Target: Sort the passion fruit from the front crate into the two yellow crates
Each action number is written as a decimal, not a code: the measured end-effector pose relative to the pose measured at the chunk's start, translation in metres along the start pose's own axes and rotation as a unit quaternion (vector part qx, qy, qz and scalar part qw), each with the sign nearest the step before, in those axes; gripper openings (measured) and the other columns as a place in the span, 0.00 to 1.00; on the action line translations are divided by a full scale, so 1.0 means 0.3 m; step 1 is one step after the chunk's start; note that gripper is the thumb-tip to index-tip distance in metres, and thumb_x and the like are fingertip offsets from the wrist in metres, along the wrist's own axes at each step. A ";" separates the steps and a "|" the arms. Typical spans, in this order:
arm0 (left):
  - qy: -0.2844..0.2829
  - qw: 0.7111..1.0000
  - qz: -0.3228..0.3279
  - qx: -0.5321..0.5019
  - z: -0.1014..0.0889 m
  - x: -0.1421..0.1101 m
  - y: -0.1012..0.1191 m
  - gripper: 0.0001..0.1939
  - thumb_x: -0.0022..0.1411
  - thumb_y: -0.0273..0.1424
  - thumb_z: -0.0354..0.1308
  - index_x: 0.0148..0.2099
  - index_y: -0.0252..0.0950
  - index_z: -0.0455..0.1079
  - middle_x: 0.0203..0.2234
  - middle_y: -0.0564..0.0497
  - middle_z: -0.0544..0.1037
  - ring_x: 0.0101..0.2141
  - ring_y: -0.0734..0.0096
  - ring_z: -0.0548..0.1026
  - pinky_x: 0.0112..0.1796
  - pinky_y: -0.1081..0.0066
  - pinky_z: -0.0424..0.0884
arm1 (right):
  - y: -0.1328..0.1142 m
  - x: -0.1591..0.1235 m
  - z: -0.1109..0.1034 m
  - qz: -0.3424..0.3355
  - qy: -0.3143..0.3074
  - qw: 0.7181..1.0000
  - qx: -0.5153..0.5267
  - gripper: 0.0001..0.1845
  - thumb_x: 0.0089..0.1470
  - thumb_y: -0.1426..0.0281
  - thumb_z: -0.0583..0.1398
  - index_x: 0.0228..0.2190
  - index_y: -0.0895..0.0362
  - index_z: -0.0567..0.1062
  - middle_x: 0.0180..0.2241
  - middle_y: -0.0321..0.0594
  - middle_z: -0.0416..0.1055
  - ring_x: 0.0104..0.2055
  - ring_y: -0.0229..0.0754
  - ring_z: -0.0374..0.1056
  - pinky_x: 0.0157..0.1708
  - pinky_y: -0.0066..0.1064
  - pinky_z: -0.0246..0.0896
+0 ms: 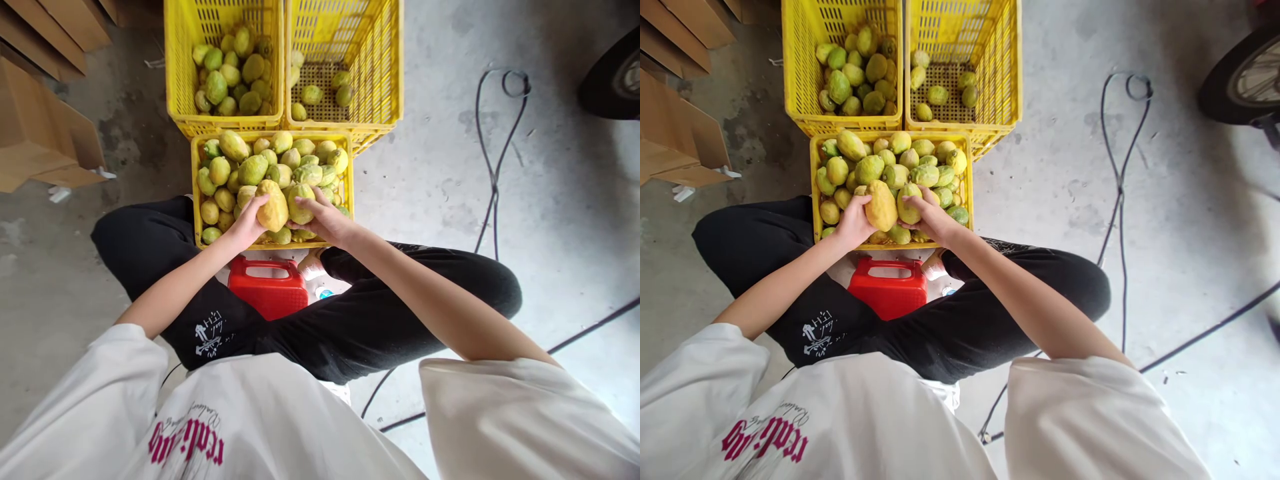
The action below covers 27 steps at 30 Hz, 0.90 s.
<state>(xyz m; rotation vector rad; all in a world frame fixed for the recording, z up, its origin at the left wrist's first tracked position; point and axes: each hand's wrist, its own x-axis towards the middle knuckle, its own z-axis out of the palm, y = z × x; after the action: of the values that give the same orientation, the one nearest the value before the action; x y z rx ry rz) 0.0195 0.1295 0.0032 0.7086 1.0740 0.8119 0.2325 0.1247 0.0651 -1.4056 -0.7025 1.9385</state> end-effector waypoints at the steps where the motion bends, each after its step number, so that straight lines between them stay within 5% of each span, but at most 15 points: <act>1: 0.008 1.000 0.011 0.007 0.001 0.000 0.002 0.16 0.76 0.47 0.60 0.55 0.42 0.77 0.49 0.42 0.88 0.67 0.41 0.83 0.58 0.44 0.88 | 0.000 0.008 -0.005 0.002 -0.003 1.000 0.005 0.33 0.48 0.54 0.78 0.52 0.40 0.74 0.59 0.41 0.81 0.55 0.57 0.83 0.44 0.50 0.91; 5: -0.004 0.998 0.046 0.036 -0.002 0.005 0.002 0.17 0.79 0.47 0.56 0.55 0.41 0.78 0.46 0.43 0.87 0.65 0.42 0.84 0.56 0.46 0.88 | 0.002 0.032 -0.033 0.024 -0.010 1.000 0.002 0.26 0.54 0.44 0.72 0.48 0.42 0.76 0.52 0.43 0.84 0.55 0.62 0.83 0.41 0.53 0.90; 9: -0.022 0.999 0.025 0.008 -0.012 0.012 0.002 0.18 0.83 0.49 0.53 0.58 0.43 0.75 0.47 0.46 0.87 0.63 0.48 0.85 0.60 0.47 0.87 | -0.006 0.017 -0.031 0.009 -0.013 1.000 0.014 0.29 0.49 0.47 0.76 0.47 0.43 0.76 0.52 0.43 0.84 0.55 0.62 0.84 0.45 0.57 0.90; 18: -0.082 0.996 0.025 0.009 -0.024 -0.007 0.058 0.20 0.72 0.48 0.70 0.57 0.43 0.77 0.53 0.44 0.85 0.68 0.39 0.81 0.58 0.40 0.87 | -0.036 -0.047 0.029 -0.018 -0.048 0.999 -0.001 0.29 0.47 0.58 0.81 0.47 0.46 0.78 0.53 0.43 0.84 0.58 0.61 0.83 0.52 0.55 0.90; 22: -0.069 0.997 0.035 0.022 -0.015 -0.010 0.073 0.17 0.73 0.47 0.67 0.56 0.43 0.77 0.53 0.44 0.85 0.69 0.41 0.80 0.59 0.42 0.87 | -0.024 -0.039 0.020 -0.026 -0.036 0.999 -0.001 0.34 0.45 0.59 0.82 0.50 0.43 0.76 0.54 0.39 0.83 0.56 0.57 0.84 0.52 0.55 0.90; 27: -0.037 0.999 0.022 -0.001 -0.015 -0.006 0.059 0.16 0.76 0.47 0.60 0.54 0.42 0.76 0.53 0.44 0.85 0.67 0.41 0.81 0.56 0.42 0.88 | -0.009 -0.005 -0.014 0.004 -0.012 1.000 0.002 0.29 0.54 0.47 0.75 0.49 0.44 0.75 0.52 0.44 0.84 0.56 0.61 0.84 0.48 0.56 0.90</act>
<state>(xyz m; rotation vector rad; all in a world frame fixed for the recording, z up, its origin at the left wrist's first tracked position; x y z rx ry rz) 0.0108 0.1377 0.0173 0.7578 0.9941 0.8174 0.2373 0.1257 0.0668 -1.3866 -0.7039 1.9657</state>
